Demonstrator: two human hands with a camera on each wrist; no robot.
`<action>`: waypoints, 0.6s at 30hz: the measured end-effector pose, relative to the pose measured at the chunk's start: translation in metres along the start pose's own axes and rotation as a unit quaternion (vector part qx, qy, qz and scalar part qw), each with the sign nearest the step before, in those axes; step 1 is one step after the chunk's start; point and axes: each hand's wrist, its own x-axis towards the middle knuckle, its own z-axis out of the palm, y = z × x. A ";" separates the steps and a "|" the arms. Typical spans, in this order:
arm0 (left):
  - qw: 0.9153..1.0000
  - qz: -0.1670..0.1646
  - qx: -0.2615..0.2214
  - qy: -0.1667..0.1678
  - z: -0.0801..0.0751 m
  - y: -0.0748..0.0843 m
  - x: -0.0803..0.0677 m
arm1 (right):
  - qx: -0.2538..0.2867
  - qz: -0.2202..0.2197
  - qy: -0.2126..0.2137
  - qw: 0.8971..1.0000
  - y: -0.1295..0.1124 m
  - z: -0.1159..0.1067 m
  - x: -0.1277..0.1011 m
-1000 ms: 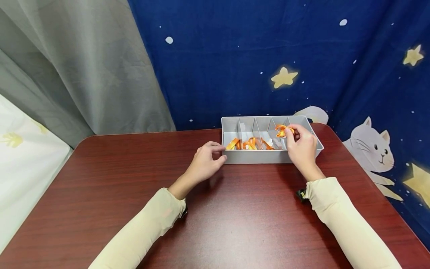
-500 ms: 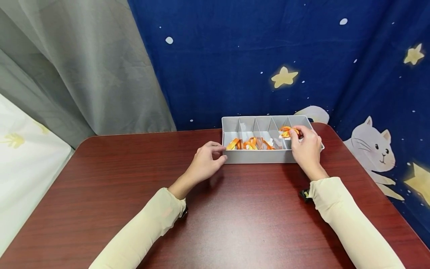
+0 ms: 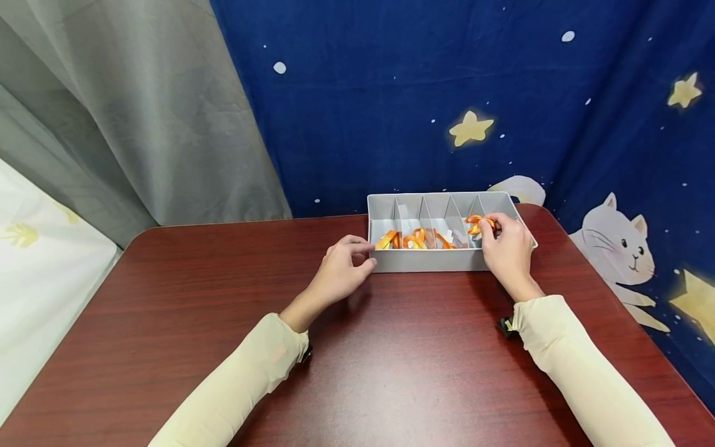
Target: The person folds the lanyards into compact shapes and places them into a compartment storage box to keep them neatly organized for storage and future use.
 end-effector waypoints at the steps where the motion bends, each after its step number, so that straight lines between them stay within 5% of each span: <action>1: 1.000 0.001 -0.002 0.000 0.000 0.000 0.000 | -0.004 -0.001 -0.004 1.000 0.000 0.000 0.000; 18: 1.000 0.006 -0.017 -0.001 -0.002 0.001 0.001 | -0.030 0.000 -0.031 0.999 -0.007 0.001 -0.001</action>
